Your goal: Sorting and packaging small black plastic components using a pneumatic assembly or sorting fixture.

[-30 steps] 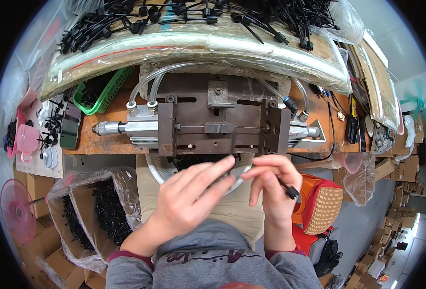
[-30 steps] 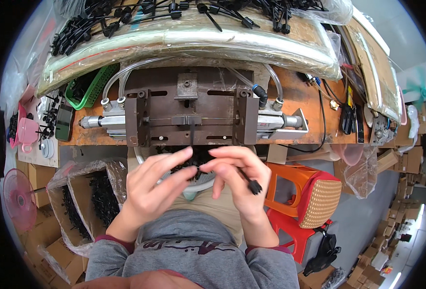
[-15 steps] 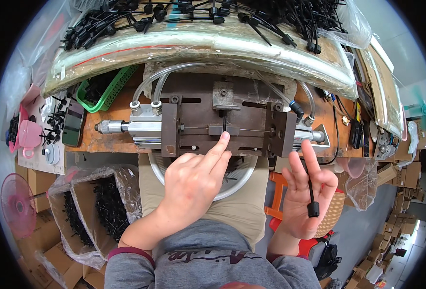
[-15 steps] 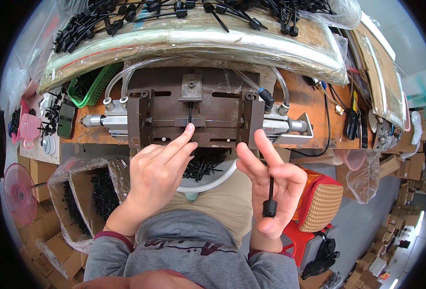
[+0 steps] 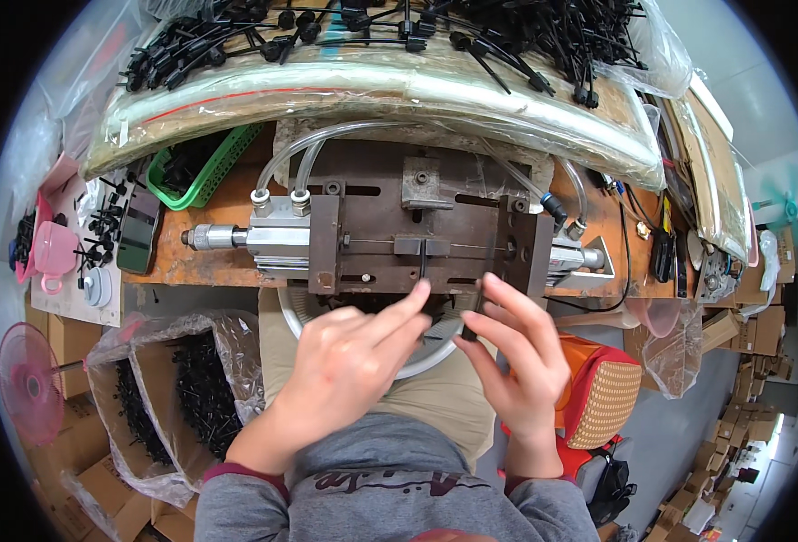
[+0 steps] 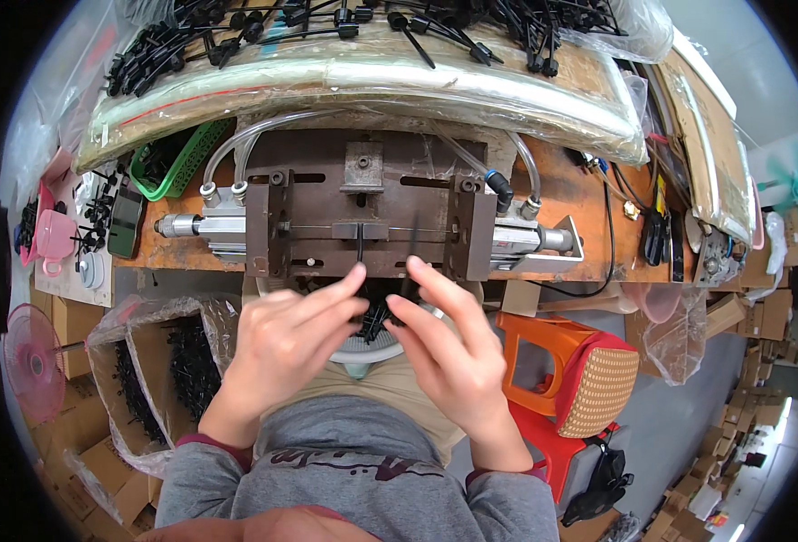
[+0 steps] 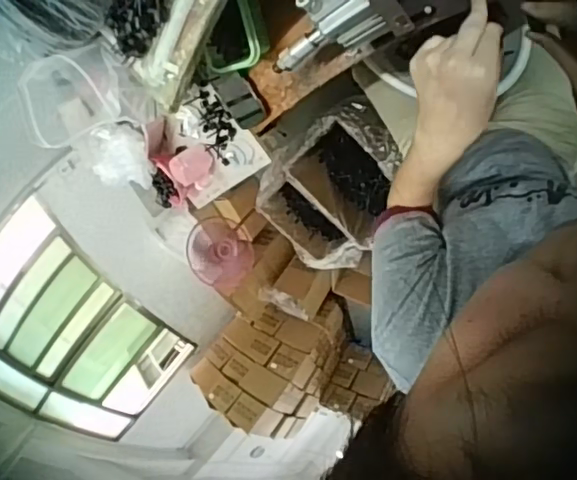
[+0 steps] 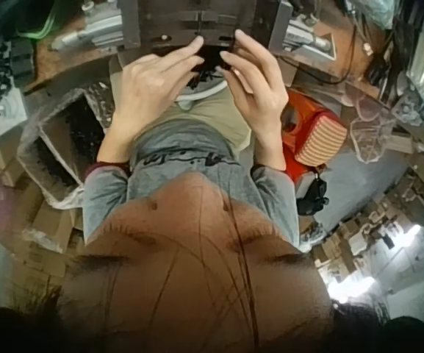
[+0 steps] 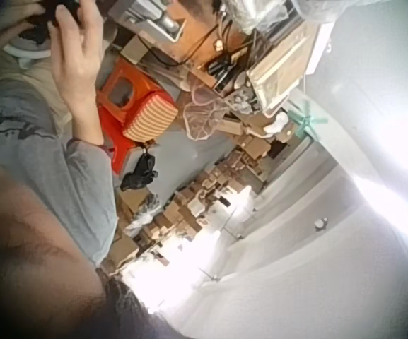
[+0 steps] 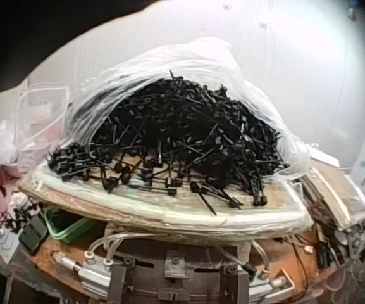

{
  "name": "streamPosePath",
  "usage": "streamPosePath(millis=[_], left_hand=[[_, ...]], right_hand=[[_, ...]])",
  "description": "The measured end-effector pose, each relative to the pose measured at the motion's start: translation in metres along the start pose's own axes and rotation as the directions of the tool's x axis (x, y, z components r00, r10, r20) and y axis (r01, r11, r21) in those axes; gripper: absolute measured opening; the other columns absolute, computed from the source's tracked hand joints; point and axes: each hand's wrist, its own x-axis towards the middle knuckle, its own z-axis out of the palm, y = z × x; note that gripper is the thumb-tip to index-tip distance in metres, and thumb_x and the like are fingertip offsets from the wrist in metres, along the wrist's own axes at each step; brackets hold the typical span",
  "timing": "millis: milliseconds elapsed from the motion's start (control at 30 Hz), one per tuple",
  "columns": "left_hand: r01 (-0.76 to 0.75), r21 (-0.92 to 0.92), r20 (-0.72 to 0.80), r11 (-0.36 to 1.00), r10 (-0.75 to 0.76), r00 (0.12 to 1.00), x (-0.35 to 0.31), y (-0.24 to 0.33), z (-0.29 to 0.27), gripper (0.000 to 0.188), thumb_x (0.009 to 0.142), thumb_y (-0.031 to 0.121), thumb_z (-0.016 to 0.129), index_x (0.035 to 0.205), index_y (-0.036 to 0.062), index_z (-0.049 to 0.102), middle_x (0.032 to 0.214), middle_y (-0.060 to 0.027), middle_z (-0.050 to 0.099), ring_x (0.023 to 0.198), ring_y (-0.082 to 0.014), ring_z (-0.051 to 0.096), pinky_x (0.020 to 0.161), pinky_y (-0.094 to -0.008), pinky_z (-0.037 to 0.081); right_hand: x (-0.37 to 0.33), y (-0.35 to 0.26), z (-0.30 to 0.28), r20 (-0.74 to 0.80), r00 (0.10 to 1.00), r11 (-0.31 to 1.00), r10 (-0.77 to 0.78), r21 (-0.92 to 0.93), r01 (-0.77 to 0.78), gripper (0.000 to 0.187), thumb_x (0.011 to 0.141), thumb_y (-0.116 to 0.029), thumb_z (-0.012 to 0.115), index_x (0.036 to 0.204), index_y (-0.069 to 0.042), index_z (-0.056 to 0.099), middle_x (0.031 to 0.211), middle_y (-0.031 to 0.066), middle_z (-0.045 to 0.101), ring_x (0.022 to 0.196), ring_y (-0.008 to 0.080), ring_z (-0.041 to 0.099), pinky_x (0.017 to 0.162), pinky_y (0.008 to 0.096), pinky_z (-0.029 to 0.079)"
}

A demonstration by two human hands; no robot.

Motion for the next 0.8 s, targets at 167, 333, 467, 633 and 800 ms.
streamPosePath(millis=[167,333,467,633,800], left_hand=[[0.121,-0.291,0.292,0.949,-0.032,0.956,-0.029,-0.001,-0.005,0.021,0.071,0.016,0.078,0.089,0.009,0.072,0.112,-0.0031,0.071,0.071,-0.0216,0.07,0.06,-0.0309,0.054],[0.166,-0.24,0.404,0.956,-0.057,0.913,-0.041,-0.01,0.006,0.023,0.071,0.02,0.078,0.091,0.0105,0.073,0.11,0.0007,0.071,0.079,-0.0214,0.07,0.066,-0.0338,0.055],[0.219,-0.232,0.501,0.948,-0.077,0.862,-0.046,-0.014,0.012,0.033,0.069,0.023,0.079,0.099,0.0113,0.072,0.116,0.0004,0.068,0.084,-0.0226,0.07,0.07,-0.0356,0.055],[0.292,-0.224,0.562,0.93,-0.121,0.818,-0.043,-0.017,0.017,0.053,0.069,0.024,0.079,0.119,0.0141,0.065,0.128,-0.009,0.062,0.099,-0.0295,0.067,0.081,-0.0403,0.055],[0.217,-0.291,0.494,0.932,-0.048,0.868,-0.048,-0.023,0.016,0.054,0.073,0.027,0.078,0.123,0.0133,0.062,0.127,-0.0086,0.062,0.107,-0.029,0.064,0.085,-0.0402,0.054]], right_hand=[[0.009,0.007,0.025,0.147,0.984,0.978,-0.101,-0.167,0.125,0.027,0.068,-0.002,0.078,0.093,-0.002,0.069,0.122,0.0147,0.065,0.078,0.0198,0.067,0.067,0.0265,0.054],[0.017,0.002,0.034,0.212,0.968,0.907,-0.134,-0.368,0.206,0.023,0.071,-0.008,0.076,0.093,-0.005,0.068,0.122,0.0095,0.066,0.052,0.0125,0.054,0.052,0.0247,0.046],[0.022,-0.001,0.033,0.255,0.96,0.9,-0.117,-0.382,0.211,0.022,0.072,-0.009,0.075,0.093,-0.006,0.068,0.124,0.009,0.066,0.048,0.0127,0.051,0.051,0.0241,0.046],[0.025,-0.006,0.029,0.306,0.948,0.879,-0.086,-0.424,0.216,0.025,0.072,-0.011,0.075,0.095,-0.006,0.067,0.122,0.0094,0.066,0.049,0.0139,0.054,0.05,0.0256,0.047],[0.059,-0.003,0.007,0.344,0.921,0.941,-0.181,-0.211,0.264,0.028,0.072,-0.017,0.075,0.092,-0.005,0.061,0.102,0.012,0.069,0.065,0.0229,0.067,0.056,0.0324,0.052]])
